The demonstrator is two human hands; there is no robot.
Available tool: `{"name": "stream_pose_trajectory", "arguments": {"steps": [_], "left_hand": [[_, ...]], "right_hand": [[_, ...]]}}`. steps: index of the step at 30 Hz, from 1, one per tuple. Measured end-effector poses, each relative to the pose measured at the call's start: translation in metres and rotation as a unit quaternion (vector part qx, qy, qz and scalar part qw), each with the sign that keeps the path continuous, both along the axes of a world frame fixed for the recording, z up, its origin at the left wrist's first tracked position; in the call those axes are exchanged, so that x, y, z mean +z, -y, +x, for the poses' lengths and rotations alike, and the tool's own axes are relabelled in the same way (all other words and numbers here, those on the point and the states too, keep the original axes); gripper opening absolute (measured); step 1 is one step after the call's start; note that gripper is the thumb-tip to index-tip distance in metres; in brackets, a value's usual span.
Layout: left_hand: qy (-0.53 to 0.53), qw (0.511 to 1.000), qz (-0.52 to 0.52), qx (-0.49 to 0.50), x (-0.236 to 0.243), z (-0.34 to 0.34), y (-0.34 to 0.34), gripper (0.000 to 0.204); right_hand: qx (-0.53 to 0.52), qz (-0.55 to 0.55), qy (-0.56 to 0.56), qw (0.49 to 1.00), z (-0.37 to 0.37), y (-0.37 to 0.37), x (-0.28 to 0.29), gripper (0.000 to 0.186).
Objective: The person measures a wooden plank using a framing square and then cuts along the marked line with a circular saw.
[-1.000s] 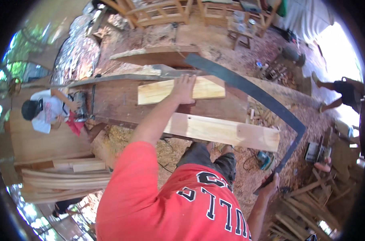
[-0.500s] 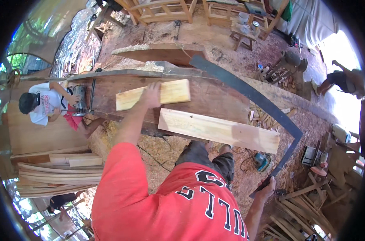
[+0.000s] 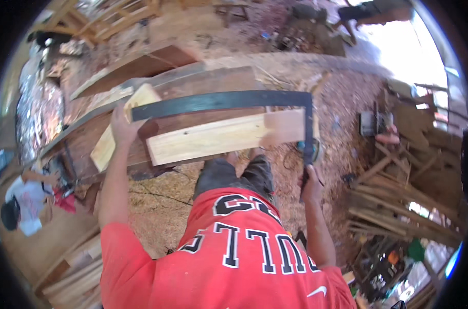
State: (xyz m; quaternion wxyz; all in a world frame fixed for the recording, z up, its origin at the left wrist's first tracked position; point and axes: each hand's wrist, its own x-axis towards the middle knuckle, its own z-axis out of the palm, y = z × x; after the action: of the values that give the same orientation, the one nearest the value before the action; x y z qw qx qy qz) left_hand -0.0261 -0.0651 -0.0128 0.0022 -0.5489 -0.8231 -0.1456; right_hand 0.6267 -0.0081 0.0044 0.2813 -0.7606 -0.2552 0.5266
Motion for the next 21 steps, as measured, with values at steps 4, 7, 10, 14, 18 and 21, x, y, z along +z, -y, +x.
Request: {"name": "stream_pose_trajectory", "arguments": {"steps": [4,7,10,14,18,21], "left_hand": [[0.153,0.988,0.012,0.019,0.013,0.028,-0.021,0.073],[-0.015,0.997,-0.062,-0.046,0.028,0.026,-0.033,0.072],[-0.086,0.99,-0.017,-0.108,0.035,0.051,-0.038,0.07],[0.1,0.951,-0.143,-0.253,0.046,0.132,-0.006,0.081],[-0.071,0.949,-0.227,-0.207,0.027,0.163,0.033,0.099],[-0.059,0.951,-0.255,-0.164,0.002,0.15,0.039,0.105]], "right_hand": [[0.03,-0.043,-0.014,0.999,-0.006,0.014,-0.014,0.027],[-0.001,-0.038,-0.021,0.999,-0.001,0.027,-0.019,0.029],[-0.005,-0.007,-0.034,0.999,0.011,0.034,-0.029,0.03],[-0.013,-0.008,-0.001,1.0,0.015,0.033,-0.026,0.031],[-0.009,0.029,0.024,0.999,0.026,0.033,-0.026,0.03],[-0.02,0.038,0.032,0.999,0.025,0.032,-0.023,0.029]]}}
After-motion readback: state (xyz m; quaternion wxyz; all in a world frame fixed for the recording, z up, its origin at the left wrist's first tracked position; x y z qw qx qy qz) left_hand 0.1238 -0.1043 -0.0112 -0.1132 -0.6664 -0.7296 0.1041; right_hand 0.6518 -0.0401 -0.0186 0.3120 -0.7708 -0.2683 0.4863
